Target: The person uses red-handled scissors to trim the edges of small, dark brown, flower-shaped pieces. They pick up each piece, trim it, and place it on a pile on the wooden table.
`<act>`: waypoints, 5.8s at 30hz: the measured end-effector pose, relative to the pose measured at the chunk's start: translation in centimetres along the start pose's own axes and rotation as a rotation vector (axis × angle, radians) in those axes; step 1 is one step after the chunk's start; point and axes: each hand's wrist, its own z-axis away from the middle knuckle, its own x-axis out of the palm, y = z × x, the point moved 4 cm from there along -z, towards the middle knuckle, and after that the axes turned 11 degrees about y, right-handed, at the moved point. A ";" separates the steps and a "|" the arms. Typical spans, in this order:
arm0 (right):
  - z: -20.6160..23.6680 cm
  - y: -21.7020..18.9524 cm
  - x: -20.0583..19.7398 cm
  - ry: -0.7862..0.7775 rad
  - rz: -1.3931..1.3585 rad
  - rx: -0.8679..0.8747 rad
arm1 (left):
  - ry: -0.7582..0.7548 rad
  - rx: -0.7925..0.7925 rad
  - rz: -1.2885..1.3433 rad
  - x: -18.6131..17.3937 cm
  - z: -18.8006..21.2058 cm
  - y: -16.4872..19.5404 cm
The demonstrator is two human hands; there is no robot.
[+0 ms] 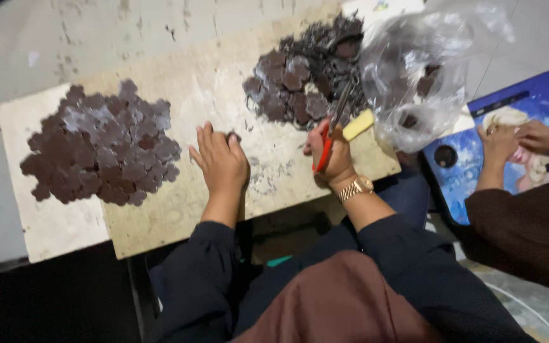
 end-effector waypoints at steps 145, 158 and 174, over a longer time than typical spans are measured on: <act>2.1 -0.9 1.1 0.035 0.050 -0.101 | -0.046 -0.089 -0.041 -0.7 -0.6 1.4; 2.1 0.3 -1.9 0.076 -0.059 0.082 | -0.036 -0.093 -0.028 -0.4 -0.5 1.2; 1.2 -0.4 -2.3 0.102 -0.011 0.003 | -0.070 -0.108 -0.048 -0.2 -0.6 1.1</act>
